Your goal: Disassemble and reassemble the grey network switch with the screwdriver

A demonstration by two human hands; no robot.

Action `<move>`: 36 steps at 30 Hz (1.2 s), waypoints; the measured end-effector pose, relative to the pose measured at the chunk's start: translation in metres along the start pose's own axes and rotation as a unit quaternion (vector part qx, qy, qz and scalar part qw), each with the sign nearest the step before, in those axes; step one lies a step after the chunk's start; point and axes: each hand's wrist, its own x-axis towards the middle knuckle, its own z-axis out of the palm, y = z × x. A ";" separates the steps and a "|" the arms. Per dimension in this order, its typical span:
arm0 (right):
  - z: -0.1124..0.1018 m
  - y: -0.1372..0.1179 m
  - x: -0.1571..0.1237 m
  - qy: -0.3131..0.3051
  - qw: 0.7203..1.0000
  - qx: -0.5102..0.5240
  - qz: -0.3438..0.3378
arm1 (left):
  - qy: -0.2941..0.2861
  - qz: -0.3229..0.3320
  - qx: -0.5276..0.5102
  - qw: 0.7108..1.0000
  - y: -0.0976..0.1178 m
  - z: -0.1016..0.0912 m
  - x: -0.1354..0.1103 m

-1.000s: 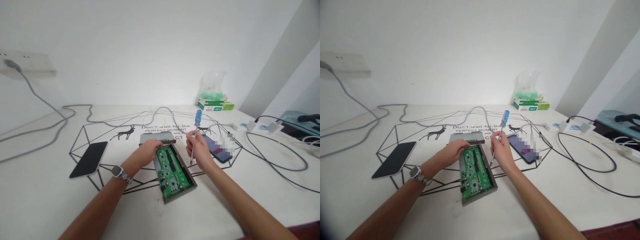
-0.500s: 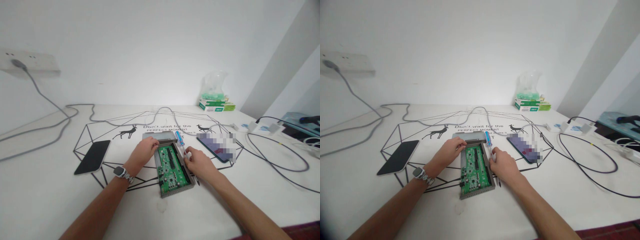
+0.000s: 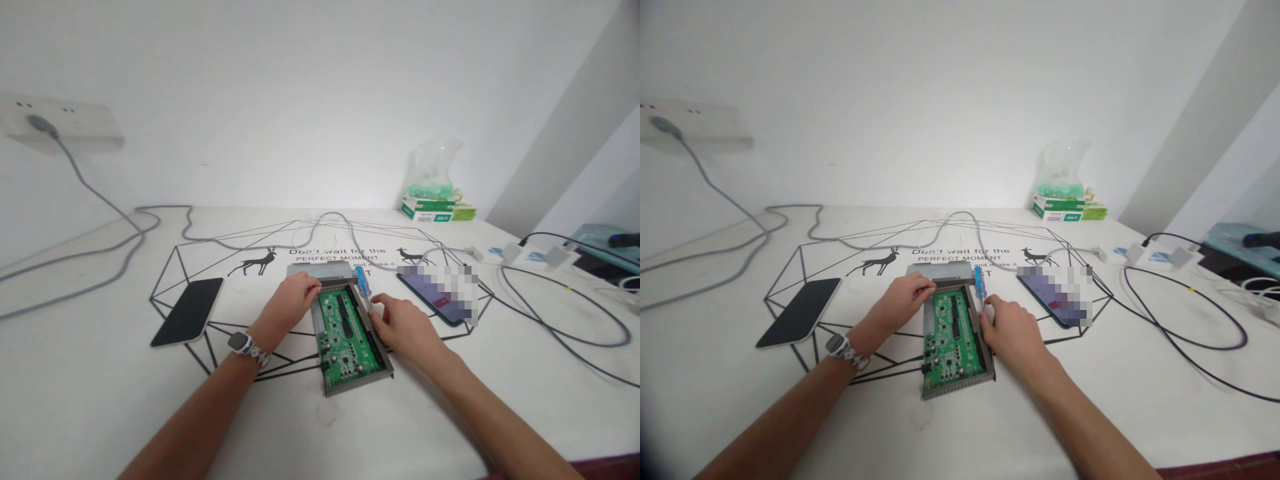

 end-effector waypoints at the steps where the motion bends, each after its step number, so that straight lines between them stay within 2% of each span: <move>1: -0.001 -0.003 -0.002 0.018 1.000 0.009 -0.005 | 0.001 -0.002 0.000 1.000 0.000 0.000 0.000; 4: -0.002 -0.018 -0.008 0.066 0.994 0.006 -0.084 | 0.002 -0.007 -0.001 1.000 0.001 0.000 0.000; 6: -0.001 -0.030 -0.012 0.059 0.988 -0.014 -0.142 | 0.003 -0.010 0.002 1.000 0.002 0.000 0.001; 8: 0.001 -0.040 -0.013 0.049 0.984 -0.044 -0.167 | 0.007 -0.011 0.006 1.000 0.005 -0.001 0.001; 13: 0.005 -0.049 -0.010 0.057 0.981 -0.099 -0.159 | 0.004 -0.026 -0.016 1.000 0.015 -0.006 -0.001; 17: 0.009 -0.049 -0.006 0.067 0.979 -0.100 -0.163 | 0.013 -0.049 -0.043 0.998 0.023 -0.012 -0.003; 22: 0.012 -0.052 -0.004 0.090 0.983 -0.035 -0.158 | 0.045 -0.047 -0.098 0.993 0.031 -0.016 -0.006; 28: 0.010 -0.061 -0.003 0.134 0.976 0.065 -0.157 | 0.021 -0.081 -0.146 0.986 0.036 -0.022 -0.006; 31: 0.006 -0.064 0.001 0.165 0.965 0.119 -0.168 | 0.053 -0.154 -0.213 0.963 0.038 -0.027 -0.006; 33: 0.002 -0.062 0.007 0.191 0.951 0.160 -0.182 | 0.080 -0.182 -0.306 0.931 0.039 -0.029 -0.005; 36: -0.002 -0.055 0.020 0.230 0.912 0.249 -0.232 | 0.050 -0.143 -0.459 0.876 0.041 -0.029 -0.004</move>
